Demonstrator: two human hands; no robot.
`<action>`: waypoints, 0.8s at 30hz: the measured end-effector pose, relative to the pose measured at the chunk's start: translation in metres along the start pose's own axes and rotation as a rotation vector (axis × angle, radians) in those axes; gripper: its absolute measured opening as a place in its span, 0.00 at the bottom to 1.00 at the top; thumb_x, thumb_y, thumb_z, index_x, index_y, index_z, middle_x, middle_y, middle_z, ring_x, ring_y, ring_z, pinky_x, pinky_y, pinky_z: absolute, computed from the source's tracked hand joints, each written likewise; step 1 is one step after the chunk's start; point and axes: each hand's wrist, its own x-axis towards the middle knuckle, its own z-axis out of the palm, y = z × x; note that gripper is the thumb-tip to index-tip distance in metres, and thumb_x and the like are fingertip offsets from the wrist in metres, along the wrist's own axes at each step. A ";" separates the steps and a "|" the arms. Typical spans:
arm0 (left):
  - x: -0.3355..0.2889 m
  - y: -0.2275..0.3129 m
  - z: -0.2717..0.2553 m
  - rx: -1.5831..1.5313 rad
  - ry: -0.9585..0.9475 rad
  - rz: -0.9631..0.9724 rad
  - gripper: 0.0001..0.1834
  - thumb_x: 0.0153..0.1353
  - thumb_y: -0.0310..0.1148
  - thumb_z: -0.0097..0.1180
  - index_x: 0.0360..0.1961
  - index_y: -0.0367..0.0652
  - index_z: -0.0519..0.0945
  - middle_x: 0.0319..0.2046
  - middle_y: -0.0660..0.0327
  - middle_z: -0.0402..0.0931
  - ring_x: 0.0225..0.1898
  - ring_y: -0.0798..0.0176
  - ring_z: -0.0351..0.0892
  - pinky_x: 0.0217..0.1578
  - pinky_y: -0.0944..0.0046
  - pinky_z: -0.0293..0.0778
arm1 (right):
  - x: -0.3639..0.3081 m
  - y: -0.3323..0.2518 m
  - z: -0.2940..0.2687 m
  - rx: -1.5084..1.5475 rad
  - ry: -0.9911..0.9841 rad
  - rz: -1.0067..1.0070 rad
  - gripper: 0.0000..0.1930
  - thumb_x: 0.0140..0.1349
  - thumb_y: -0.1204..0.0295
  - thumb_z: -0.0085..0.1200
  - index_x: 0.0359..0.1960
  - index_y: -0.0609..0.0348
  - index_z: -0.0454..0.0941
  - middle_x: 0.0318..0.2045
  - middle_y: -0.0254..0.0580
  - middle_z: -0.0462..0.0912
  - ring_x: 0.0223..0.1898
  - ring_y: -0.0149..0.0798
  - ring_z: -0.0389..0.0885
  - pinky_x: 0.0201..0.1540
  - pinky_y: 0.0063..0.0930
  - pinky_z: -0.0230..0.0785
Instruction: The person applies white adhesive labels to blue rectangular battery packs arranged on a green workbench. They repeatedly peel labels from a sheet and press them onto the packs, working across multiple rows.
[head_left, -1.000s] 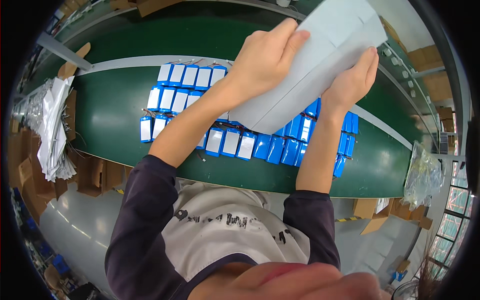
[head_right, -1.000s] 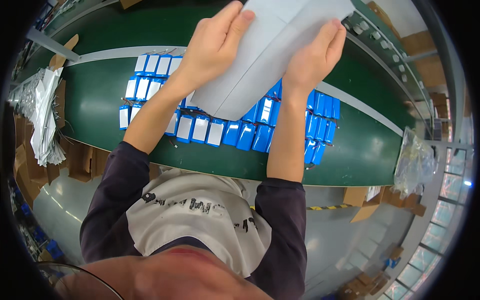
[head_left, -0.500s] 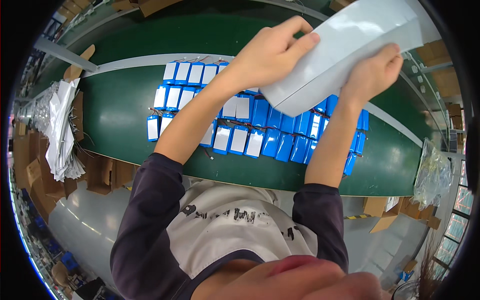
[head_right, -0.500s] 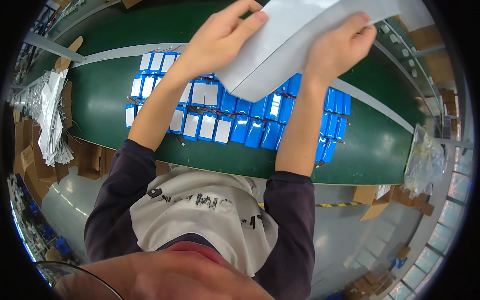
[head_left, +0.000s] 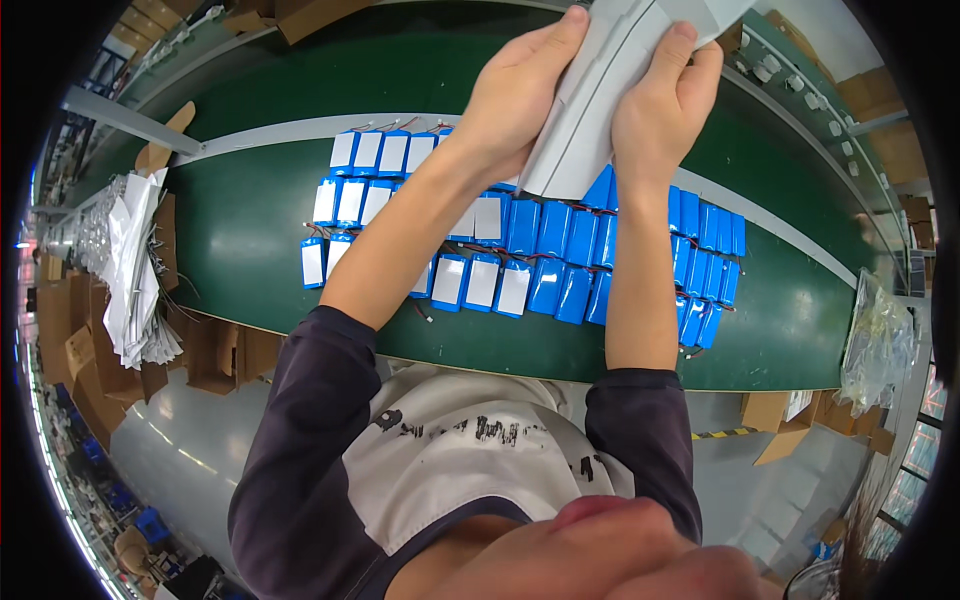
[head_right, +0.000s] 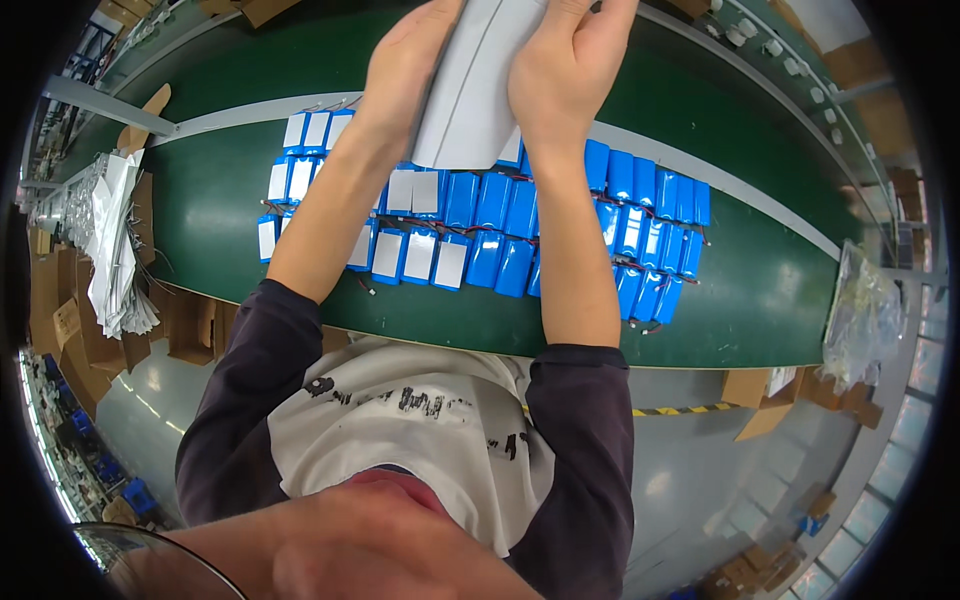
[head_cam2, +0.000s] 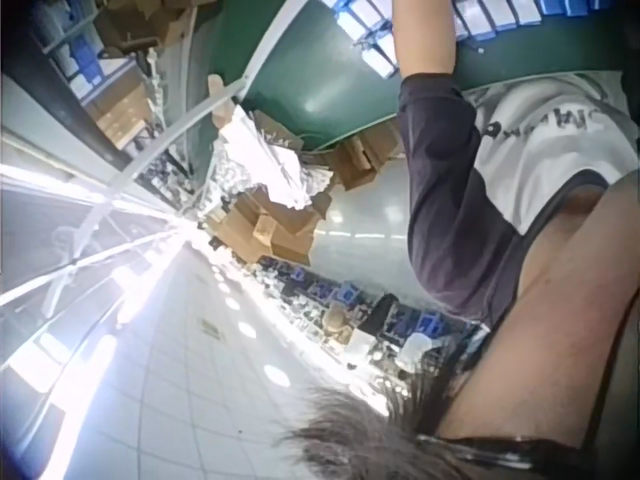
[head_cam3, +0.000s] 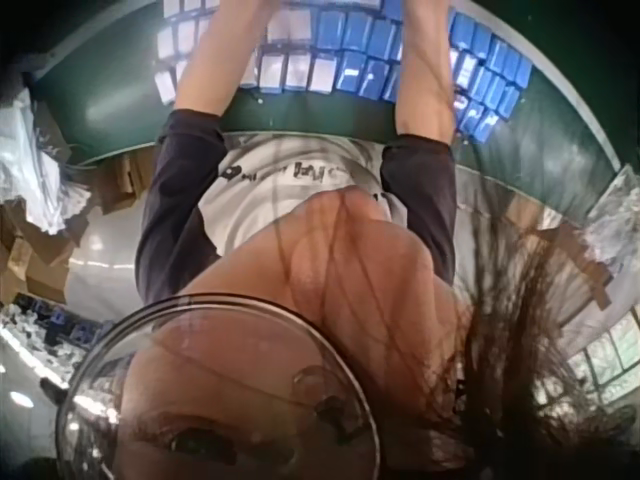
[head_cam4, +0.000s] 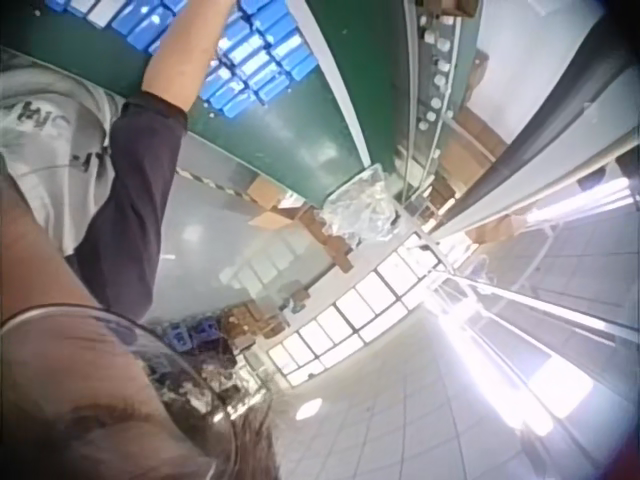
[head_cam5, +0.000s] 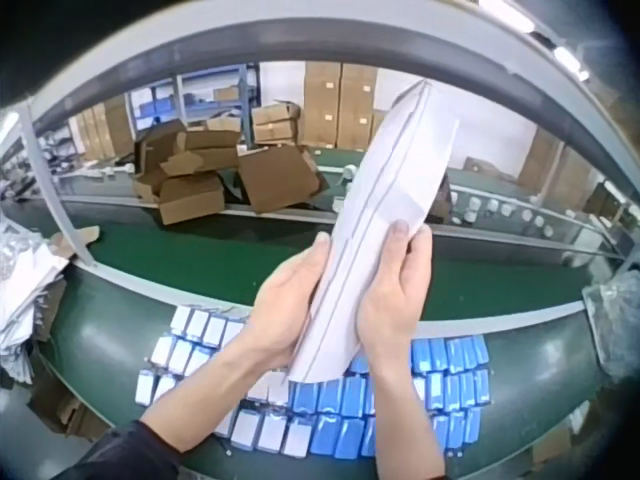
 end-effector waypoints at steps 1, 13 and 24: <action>0.002 0.004 0.001 0.067 0.015 0.064 0.25 0.81 0.46 0.43 0.60 0.35 0.79 0.50 0.61 0.84 0.48 0.70 0.81 0.51 0.70 0.75 | 0.000 0.003 -0.002 -0.005 -0.012 0.004 0.19 0.81 0.58 0.43 0.44 0.63 0.76 0.37 0.33 0.79 0.40 0.24 0.74 0.46 0.26 0.69; 0.009 0.052 -0.042 -0.271 -0.282 0.180 0.36 0.78 0.53 0.39 0.74 0.35 0.62 0.55 0.50 0.78 0.51 0.61 0.80 0.54 0.62 0.75 | -0.031 -0.014 0.010 -0.056 -0.641 0.289 0.18 0.77 0.60 0.49 0.52 0.65 0.78 0.36 0.48 0.86 0.40 0.33 0.83 0.42 0.29 0.75; 0.005 0.047 -0.018 0.797 0.128 0.689 0.19 0.69 0.30 0.60 0.58 0.34 0.76 0.45 0.51 0.82 0.48 0.60 0.82 0.50 0.63 0.76 | -0.012 -0.048 -0.010 0.507 -0.453 0.209 0.26 0.80 0.60 0.42 0.69 0.67 0.66 0.63 0.48 0.75 0.65 0.42 0.74 0.63 0.47 0.71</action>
